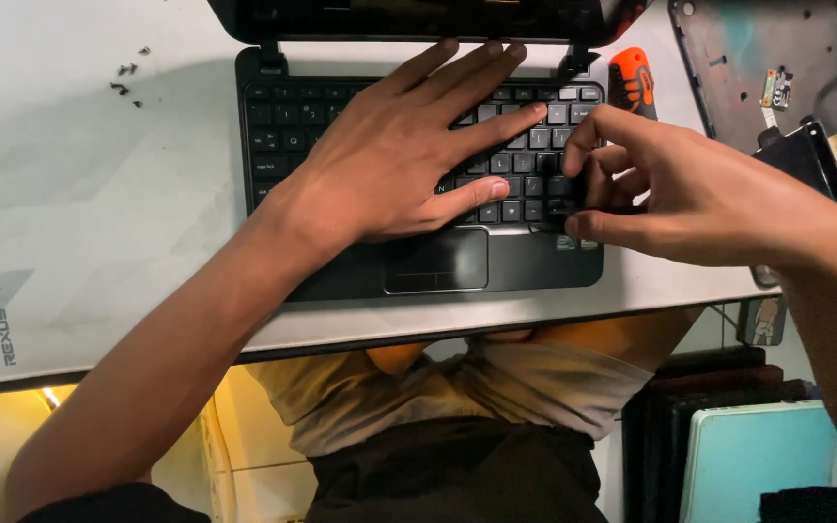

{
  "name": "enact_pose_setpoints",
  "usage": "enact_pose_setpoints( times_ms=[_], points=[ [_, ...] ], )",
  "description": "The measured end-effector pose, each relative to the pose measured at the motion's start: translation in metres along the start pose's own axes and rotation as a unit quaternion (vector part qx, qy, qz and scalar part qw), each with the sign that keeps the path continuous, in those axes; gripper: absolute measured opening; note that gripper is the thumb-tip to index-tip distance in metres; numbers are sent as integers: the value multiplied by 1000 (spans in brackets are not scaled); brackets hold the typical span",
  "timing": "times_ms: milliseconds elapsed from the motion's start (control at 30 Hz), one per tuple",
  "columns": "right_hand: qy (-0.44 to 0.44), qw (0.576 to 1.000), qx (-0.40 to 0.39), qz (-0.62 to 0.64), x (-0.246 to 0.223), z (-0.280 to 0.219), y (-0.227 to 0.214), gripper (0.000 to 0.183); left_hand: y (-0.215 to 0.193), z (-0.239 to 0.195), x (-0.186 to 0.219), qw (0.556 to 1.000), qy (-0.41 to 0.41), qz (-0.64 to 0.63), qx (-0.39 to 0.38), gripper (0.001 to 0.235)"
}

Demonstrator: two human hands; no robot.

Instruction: The person uses a small metal tool to pry and remove the keyboard from a laptop. They then flip the laptop over to inspect the internal components on the underside before turning it back over to continue working on the keyboard area.

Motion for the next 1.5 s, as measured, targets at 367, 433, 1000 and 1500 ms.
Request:
enact_pose_setpoints(
  times_ms=[367,433,1000,1500],
  points=[
    [-35,992,59,-104,-7,-15,8,47,2,-1,1,999,13,8,33,66],
    [-22,998,50,-38,-5,-13,9,44,3,-3,2,999,-7,25,37,71],
    [-223,944,229,81,46,-28,71,38,5,-4,8,997,-9,66,25,133],
    [-262,918,284,90,62,-24,87,42,14,-4,7,995,-5,83,62,109]
  ],
)
Point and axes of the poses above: each hand's wrist, its own z-axis towards the middle knuckle, its own y-axis out of the palm, x = y × z, the point moved 1 cm from there along z, towards the middle knuckle, and after that the axes turned 3 degrees about x, right-handed, at the moved point
